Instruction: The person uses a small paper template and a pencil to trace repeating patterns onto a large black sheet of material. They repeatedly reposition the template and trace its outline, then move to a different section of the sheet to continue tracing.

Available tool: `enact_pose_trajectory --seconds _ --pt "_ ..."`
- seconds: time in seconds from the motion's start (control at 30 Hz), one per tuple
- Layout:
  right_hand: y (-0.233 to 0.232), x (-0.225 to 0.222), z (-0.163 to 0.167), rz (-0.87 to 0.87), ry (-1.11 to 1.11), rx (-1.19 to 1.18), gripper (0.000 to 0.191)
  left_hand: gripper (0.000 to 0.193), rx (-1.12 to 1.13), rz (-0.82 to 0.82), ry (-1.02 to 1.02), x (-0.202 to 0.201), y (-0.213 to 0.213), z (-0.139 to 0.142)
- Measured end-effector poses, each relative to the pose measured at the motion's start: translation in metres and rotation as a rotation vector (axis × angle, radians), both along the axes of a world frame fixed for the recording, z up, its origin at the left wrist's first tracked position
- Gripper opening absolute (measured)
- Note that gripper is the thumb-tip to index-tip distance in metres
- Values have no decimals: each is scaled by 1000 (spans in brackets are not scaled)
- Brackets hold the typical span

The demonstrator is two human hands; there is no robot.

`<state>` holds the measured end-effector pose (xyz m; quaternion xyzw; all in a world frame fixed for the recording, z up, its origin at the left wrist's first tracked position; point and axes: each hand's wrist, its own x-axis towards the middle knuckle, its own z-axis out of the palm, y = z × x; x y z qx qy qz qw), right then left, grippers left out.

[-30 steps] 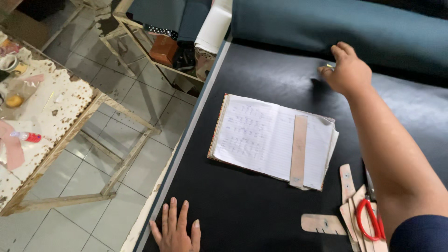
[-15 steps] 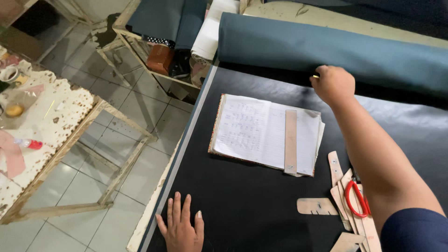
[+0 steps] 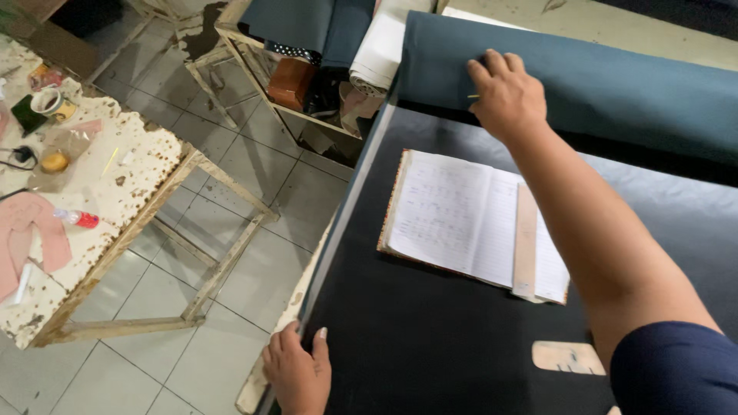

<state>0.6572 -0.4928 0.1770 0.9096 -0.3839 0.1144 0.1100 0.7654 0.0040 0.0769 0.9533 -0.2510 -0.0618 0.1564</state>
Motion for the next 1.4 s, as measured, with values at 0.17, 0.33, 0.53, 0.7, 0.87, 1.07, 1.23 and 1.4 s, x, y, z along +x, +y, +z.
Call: enact_pose_trajectory --seconds 0.17,0.33,0.53,0.7,0.87,1.07,1.23,1.4 --pt "-5 84 -8 21 103 1 79 23 -193 -202 65 37 -2 -19" --pt "-27 162 -19 -72 352 -24 41 23 23 -166 362 80 3 -57" --pt "-52 160 -31 -126 177 24 34 26 -117 -24 462 106 5 -95" --pt "-93 154 -29 -214 87 75 42 26 -297 -147 303 118 -8 -114" --pt "-114 166 -32 -224 40 11 37 27 -301 -269 278 136 -22 -124" --pt "-78 149 -6 -196 64 40 74 26 -203 -332 387 139 -28 -93" --pt "28 43 -3 -146 -243 52 80 23 -40 -267 435 127 -32 -35" --pt "205 -121 -38 -421 -371 136 47 29 -204 -404 303 103 -6 16"
